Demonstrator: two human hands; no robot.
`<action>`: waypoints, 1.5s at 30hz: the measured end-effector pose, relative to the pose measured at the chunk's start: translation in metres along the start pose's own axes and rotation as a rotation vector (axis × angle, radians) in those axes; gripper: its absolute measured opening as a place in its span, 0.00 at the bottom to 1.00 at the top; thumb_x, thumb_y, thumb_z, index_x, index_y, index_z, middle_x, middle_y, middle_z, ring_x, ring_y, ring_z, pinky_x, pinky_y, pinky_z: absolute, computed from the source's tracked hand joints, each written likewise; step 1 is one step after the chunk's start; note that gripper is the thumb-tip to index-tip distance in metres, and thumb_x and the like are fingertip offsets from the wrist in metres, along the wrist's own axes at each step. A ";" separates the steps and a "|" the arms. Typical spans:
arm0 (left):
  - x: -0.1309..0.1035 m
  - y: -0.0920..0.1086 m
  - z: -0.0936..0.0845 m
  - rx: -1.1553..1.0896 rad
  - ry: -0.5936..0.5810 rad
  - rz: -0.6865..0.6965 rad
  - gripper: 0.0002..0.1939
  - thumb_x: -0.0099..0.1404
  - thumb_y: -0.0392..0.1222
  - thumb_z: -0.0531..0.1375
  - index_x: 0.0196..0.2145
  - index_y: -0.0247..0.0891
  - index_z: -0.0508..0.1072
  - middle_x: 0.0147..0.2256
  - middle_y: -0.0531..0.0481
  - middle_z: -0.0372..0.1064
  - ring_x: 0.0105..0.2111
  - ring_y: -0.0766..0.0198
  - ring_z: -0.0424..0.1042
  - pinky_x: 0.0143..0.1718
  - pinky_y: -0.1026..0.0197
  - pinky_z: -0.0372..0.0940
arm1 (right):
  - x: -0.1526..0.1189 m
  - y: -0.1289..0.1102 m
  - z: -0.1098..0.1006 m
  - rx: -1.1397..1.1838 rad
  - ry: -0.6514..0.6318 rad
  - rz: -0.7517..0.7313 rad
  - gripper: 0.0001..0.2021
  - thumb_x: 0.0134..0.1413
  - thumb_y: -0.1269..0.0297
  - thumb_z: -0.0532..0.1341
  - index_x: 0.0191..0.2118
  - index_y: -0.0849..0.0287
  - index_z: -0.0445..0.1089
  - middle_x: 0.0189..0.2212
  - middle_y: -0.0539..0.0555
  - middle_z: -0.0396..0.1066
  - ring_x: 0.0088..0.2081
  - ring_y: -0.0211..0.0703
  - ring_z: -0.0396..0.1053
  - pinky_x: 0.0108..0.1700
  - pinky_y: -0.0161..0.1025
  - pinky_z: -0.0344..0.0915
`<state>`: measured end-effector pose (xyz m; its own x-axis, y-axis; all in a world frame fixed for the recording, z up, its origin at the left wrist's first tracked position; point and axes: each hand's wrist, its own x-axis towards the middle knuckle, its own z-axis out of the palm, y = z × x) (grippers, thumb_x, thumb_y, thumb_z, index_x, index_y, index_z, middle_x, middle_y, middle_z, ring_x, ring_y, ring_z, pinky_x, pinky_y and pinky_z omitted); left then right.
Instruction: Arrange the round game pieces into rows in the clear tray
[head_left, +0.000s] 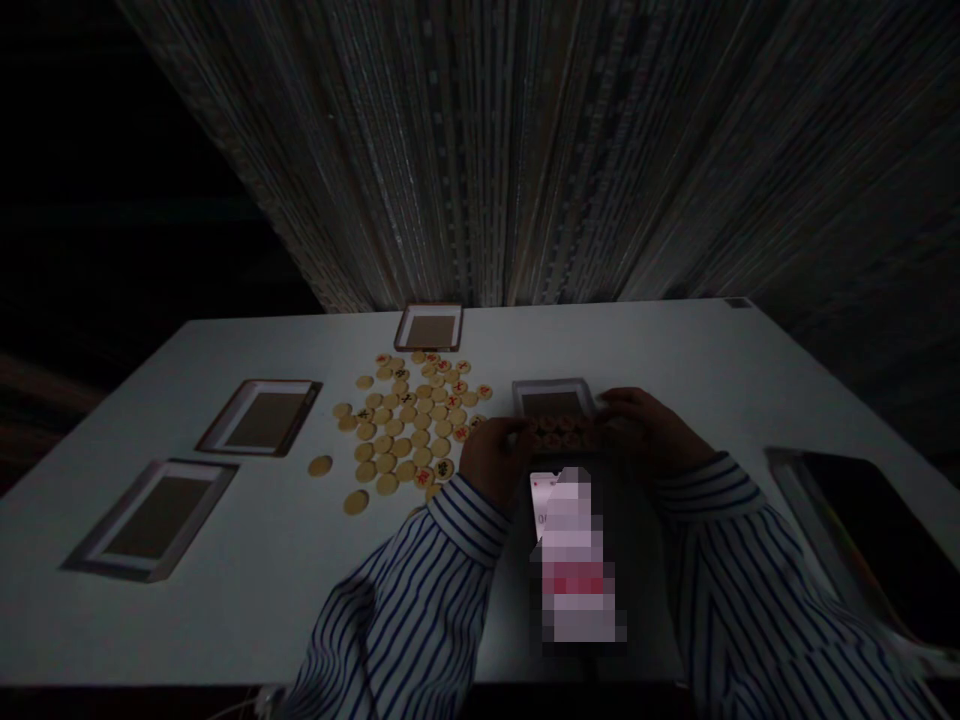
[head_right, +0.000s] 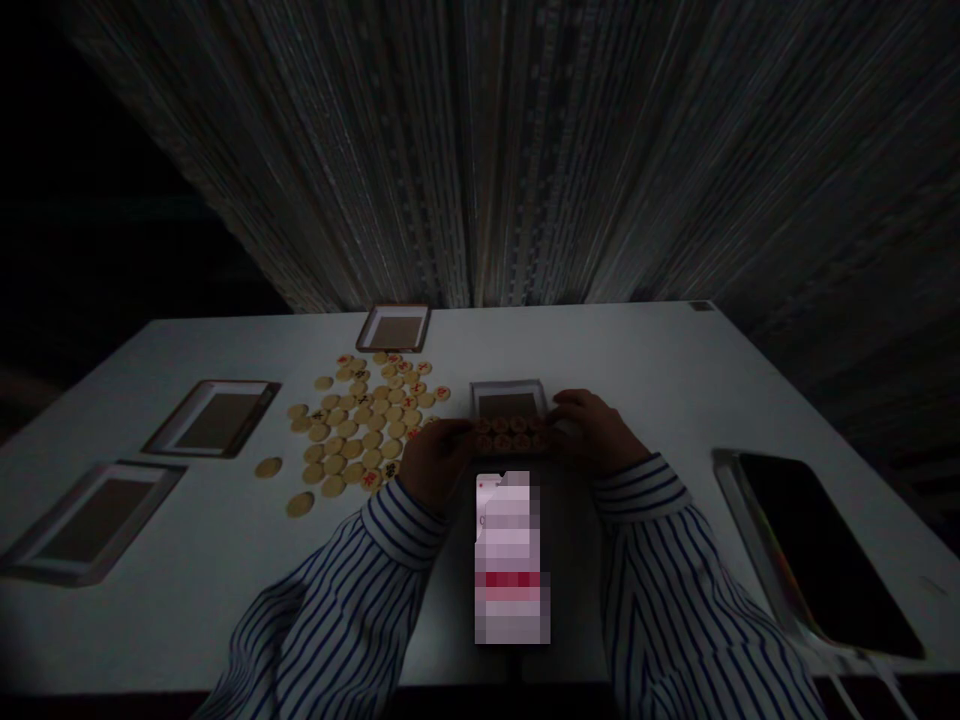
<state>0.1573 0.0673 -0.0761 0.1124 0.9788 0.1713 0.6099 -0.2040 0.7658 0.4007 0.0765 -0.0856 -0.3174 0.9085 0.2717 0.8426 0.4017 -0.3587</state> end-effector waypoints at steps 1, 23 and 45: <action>0.000 0.000 0.000 0.000 -0.003 0.000 0.09 0.57 0.36 0.60 0.37 0.37 0.76 0.34 0.47 0.75 0.37 0.60 0.73 0.41 0.57 0.68 | 0.000 0.000 0.001 -0.002 0.006 0.003 0.08 0.46 0.66 0.60 0.35 0.56 0.73 0.44 0.60 0.66 0.45 0.51 0.66 0.44 0.51 0.66; -0.001 0.000 0.000 0.015 0.009 0.023 0.08 0.58 0.37 0.60 0.37 0.38 0.76 0.34 0.47 0.75 0.36 0.61 0.74 0.40 0.58 0.69 | 0.013 -0.006 0.030 -0.216 0.144 -0.086 0.11 0.47 0.60 0.62 0.38 0.53 0.74 0.56 0.58 0.59 0.57 0.59 0.55 0.52 0.58 0.58; 0.000 0.001 -0.003 0.018 0.004 0.020 0.08 0.58 0.36 0.59 0.36 0.37 0.76 0.34 0.47 0.75 0.36 0.61 0.73 0.39 0.57 0.68 | -0.003 -0.001 0.003 -0.114 0.222 -0.088 0.05 0.48 0.63 0.58 0.31 0.54 0.71 0.45 0.59 0.67 0.48 0.53 0.64 0.48 0.55 0.62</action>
<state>0.1553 0.0667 -0.0731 0.1216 0.9744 0.1891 0.6214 -0.2233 0.7510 0.3992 0.0740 -0.0881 -0.2992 0.8182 0.4910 0.8634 0.4512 -0.2258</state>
